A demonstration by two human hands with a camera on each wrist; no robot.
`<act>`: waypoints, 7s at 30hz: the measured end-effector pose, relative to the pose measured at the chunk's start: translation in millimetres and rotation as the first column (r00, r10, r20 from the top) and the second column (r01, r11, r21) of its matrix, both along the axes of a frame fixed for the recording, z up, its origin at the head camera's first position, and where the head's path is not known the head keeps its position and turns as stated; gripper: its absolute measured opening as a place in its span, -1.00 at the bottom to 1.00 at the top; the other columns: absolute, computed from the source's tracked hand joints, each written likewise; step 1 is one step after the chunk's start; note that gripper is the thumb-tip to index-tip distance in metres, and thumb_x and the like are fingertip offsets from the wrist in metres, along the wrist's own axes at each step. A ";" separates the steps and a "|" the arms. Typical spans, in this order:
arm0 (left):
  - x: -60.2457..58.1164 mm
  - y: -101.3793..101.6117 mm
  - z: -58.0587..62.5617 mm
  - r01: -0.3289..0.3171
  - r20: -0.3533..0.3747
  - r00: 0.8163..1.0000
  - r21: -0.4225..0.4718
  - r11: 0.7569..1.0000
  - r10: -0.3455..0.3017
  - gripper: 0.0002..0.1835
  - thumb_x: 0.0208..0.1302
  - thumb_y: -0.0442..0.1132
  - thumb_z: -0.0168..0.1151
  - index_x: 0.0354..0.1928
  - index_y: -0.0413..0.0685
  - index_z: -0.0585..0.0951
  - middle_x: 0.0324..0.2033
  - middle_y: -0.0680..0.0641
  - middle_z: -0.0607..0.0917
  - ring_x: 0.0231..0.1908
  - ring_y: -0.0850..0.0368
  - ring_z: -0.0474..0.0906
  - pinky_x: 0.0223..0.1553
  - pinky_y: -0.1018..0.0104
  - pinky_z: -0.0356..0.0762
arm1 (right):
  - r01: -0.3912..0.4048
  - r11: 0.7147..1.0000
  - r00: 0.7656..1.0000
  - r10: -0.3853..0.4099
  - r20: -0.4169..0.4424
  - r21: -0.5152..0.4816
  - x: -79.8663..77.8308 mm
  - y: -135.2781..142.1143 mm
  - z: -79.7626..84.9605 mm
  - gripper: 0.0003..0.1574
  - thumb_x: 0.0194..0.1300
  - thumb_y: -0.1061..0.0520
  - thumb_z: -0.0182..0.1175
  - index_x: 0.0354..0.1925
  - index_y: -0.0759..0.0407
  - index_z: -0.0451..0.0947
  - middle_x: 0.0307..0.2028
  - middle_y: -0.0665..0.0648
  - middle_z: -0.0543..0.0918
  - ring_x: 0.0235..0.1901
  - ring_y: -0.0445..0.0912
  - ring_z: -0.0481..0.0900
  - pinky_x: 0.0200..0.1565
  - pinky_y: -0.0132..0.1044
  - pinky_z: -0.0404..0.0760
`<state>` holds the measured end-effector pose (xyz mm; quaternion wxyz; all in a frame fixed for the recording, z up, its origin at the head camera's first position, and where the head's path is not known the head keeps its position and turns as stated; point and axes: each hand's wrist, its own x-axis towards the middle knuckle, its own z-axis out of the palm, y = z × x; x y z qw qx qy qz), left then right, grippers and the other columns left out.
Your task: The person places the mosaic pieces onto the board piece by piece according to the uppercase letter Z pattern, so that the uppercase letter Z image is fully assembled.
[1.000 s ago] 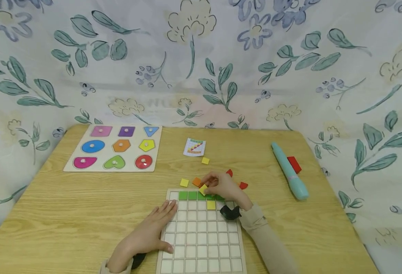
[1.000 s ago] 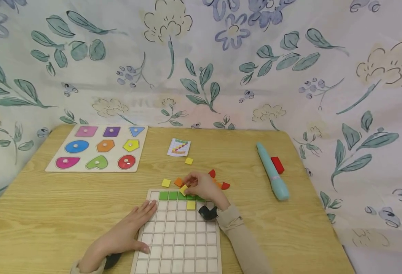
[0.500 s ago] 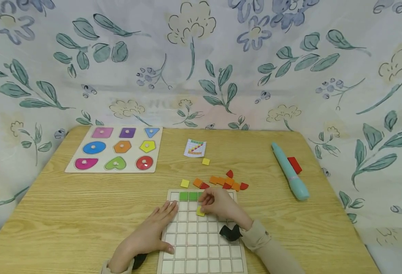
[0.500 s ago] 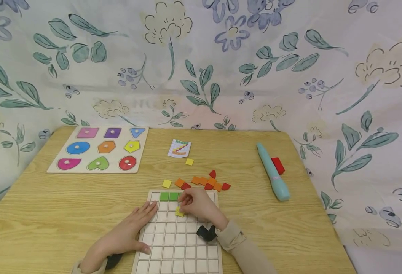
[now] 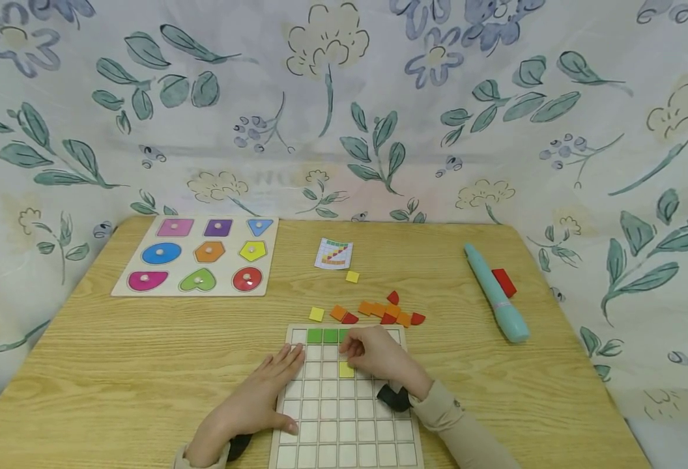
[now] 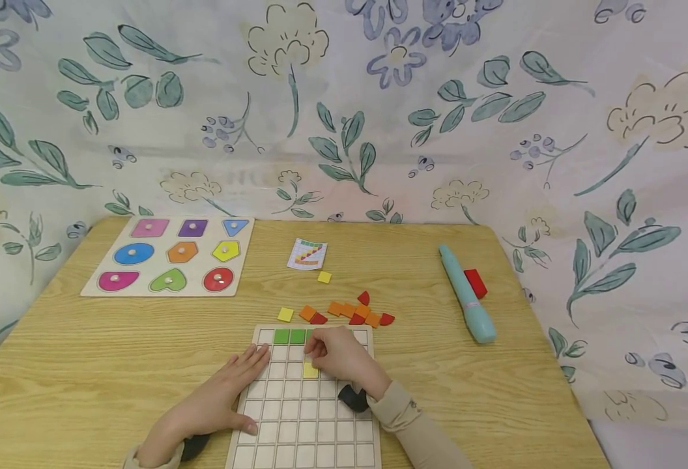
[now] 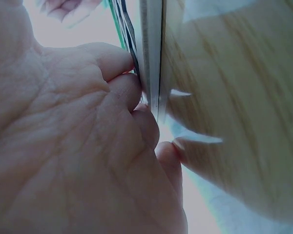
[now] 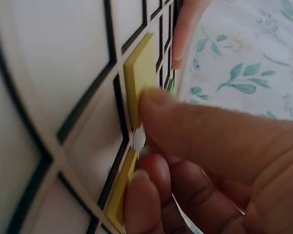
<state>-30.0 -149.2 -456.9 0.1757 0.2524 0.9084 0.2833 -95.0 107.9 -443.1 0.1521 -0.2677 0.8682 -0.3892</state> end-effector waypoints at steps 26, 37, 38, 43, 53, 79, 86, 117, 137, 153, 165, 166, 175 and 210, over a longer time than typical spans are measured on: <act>2.2 0.3 -0.3 -0.010 0.016 1.000 -0.021 1.000 0.010 0.28 -0.22 0.25 0.46 0.50 -0.18 0.05 0.53 -0.15 -0.01 0.52 -0.16 -0.16 0.45 -0.23 -0.12 | 0.596 0.793 0.802 -0.579 0.148 -0.126 -117.5 -20.4 -19.8 -0.63 0.08 0.33 0.35 -0.08 0.26 0.60 -0.11 0.25 0.66 -0.06 0.09 0.59 0.01 -0.12 0.59; 0.8 0.7 1.1 -0.019 0.033 0.999 -0.015 1.000 0.019 0.29 -0.23 0.25 0.46 0.50 -0.17 0.04 0.53 -0.13 -0.02 0.53 -0.15 -0.19 0.46 -0.22 -0.16 | 0.476 0.879 0.877 -0.478 0.059 0.038 -110.1 -18.5 -12.1 -0.64 0.05 0.37 0.22 -0.13 0.16 0.61 -0.24 0.16 0.64 -0.28 -0.03 0.53 -0.27 -0.31 0.48; 1.0 0.5 1.2 -0.020 0.033 0.999 -0.012 1.000 0.020 0.29 -0.23 0.25 0.46 0.50 -0.17 0.04 0.53 -0.13 -0.01 0.53 -0.15 -0.19 0.46 -0.22 -0.16 | 0.464 0.884 0.883 -0.467 0.043 0.056 -109.2 -17.9 -11.4 -0.68 0.06 0.36 0.21 -0.16 0.17 0.61 -0.28 0.15 0.63 -0.32 -0.05 0.51 -0.30 -0.34 0.44; 1.0 1.2 1.8 -0.016 0.031 0.999 -0.013 1.000 0.017 0.29 -0.23 0.26 0.45 0.50 -0.16 0.05 0.53 -0.13 -0.01 0.53 -0.15 -0.19 0.46 -0.23 -0.14 | 0.428 0.898 0.902 -0.432 0.019 0.104 -105.9 -17.1 -9.4 -0.76 0.17 0.21 0.30 -0.15 0.19 0.58 -0.36 0.11 0.57 -0.38 -0.11 0.44 -0.36 -0.39 0.36; 1.8 1.3 1.4 -0.012 0.028 1.000 -0.024 1.000 0.012 0.29 -0.24 0.26 0.46 0.50 -0.17 0.05 0.53 -0.14 -0.01 0.53 -0.16 -0.18 0.45 -0.23 -0.14 | 0.438 0.893 0.895 -0.444 0.044 0.105 -103.3 -17.5 -10.8 -0.71 0.13 0.17 0.38 -0.19 0.16 0.53 -0.29 0.13 0.59 -0.33 -0.07 0.47 -0.29 -0.32 0.44; -1.1 2.4 2.9 0.004 -0.002 1.000 -0.031 1.000 -0.004 0.27 -0.22 0.22 0.48 0.49 -0.21 0.08 0.52 -0.18 0.02 0.51 -0.21 -0.14 0.44 -0.25 -0.09 | 0.076 0.995 0.990 -0.068 0.127 -0.061 31.0 -17.6 -7.5 -0.93 0.17 0.22 0.36 -0.39 0.12 0.61 -0.53 -0.06 0.59 -0.56 -0.35 0.41 -0.48 -0.51 0.45; -1.6 2.9 2.3 0.007 0.008 1.000 -0.019 1.000 -0.007 0.27 -0.21 0.25 0.46 0.49 -0.20 0.07 0.52 -0.19 0.02 0.51 -0.22 -0.15 0.44 -0.27 -0.10 | 0.014 0.992 0.997 -0.005 -0.072 0.126 34.6 -24.5 -2.4 -0.92 0.16 0.13 0.38 -0.40 -0.01 0.63 -0.29 -0.08 0.53 -0.44 -0.36 0.34 -0.40 -0.54 0.38; 1.5 1.3 5.0 0.006 0.009 1.000 -0.013 1.000 -0.006 0.28 -0.22 0.27 0.44 0.49 -0.21 0.07 0.52 -0.18 0.02 0.51 -0.21 -0.14 0.43 -0.28 -0.08 | 0.380 0.889 0.918 -0.329 0.221 -0.256 -42.1 -64.2 -7.5 -0.79 0.22 0.21 0.31 -0.18 0.27 0.57 -0.33 0.16 0.64 -0.41 -0.19 0.53 -0.37 -0.43 0.54; -7.2 2.5 4.2 0.022 -0.057 0.998 -0.023 0.999 -0.023 0.26 -0.21 0.22 0.46 0.49 -0.21 0.07 0.52 -0.17 0.02 0.51 -0.19 -0.13 0.44 -0.23 -0.09 | -0.002 0.998 1.000 0.003 -0.007 0.059 57.1 -42.2 -2.2 -0.84 0.12 0.16 0.40 -0.49 0.01 0.59 -0.46 -0.16 0.52 -0.54 -0.43 0.32 -0.47 -0.60 0.38; 3.4 1.8 3.8 0.000 0.013 1.000 -0.024 1.000 0.001 0.26 -0.20 0.25 0.46 0.49 -0.20 0.08 0.52 -0.16 0.03 0.52 -0.19 -0.15 0.44 -0.25 -0.07 | 0.219 0.971 0.976 -0.217 -0.032 0.090 -17.2 -45.1 0.6 -0.39 0.34 0.02 0.21 0.26 0.27 0.42 0.20 0.29 0.53 0.14 0.15 0.55 0.14 0.02 0.57; 8.1 -2.8 1.1 -0.029 0.035 0.999 -0.013 0.999 0.030 0.29 -0.24 0.30 0.43 0.49 -0.18 0.07 0.53 -0.15 0.01 0.53 -0.17 -0.17 0.44 -0.23 -0.09 | 0.276 0.960 0.960 -0.274 -0.055 0.039 -32.5 -47.4 -13.6 -0.68 0.26 0.18 0.28 0.00 0.21 0.61 -0.23 0.12 0.66 -0.29 -0.11 0.56 -0.26 -0.34 0.54; 8.2 -3.0 0.8 -0.032 0.042 0.999 -0.016 0.999 0.033 0.29 -0.24 0.30 0.43 0.50 -0.17 0.06 0.53 -0.14 0.00 0.53 -0.15 -0.19 0.45 -0.21 -0.10 | 0.275 0.961 0.960 -0.273 -0.057 0.037 -33.3 -46.6 -14.4 -0.75 0.27 0.19 0.27 -0.07 0.19 0.65 -0.30 0.09 0.66 -0.35 -0.15 0.53 -0.31 -0.38 0.50; 3.7 -1.2 1.6 -0.018 0.025 1.000 -0.009 1.000 0.018 0.27 -0.20 0.27 0.43 0.50 -0.16 0.05 0.53 -0.12 -0.01 0.53 -0.14 -0.18 0.45 -0.21 -0.09 | 0.105 0.991 0.987 -0.114 0.110 0.088 -48.5 -36.1 6.1 -0.73 0.37 0.07 0.18 -0.07 0.20 0.61 -0.27 0.10 0.65 -0.33 -0.16 0.52 -0.32 -0.38 0.51; -0.6 -4.9 4.8 -0.010 0.031 0.999 0.038 0.999 0.009 0.31 -0.31 0.21 0.49 0.49 -0.20 0.08 0.52 -0.20 0.01 0.51 -0.23 -0.18 0.42 -0.28 -0.09 | 0.062 0.998 0.991 -0.058 0.116 -0.027 -51.0 -41.5 5.2 -0.85 0.33 0.15 0.22 -0.25 0.22 0.64 -0.40 0.12 0.66 -0.49 -0.20 0.48 -0.44 -0.45 0.47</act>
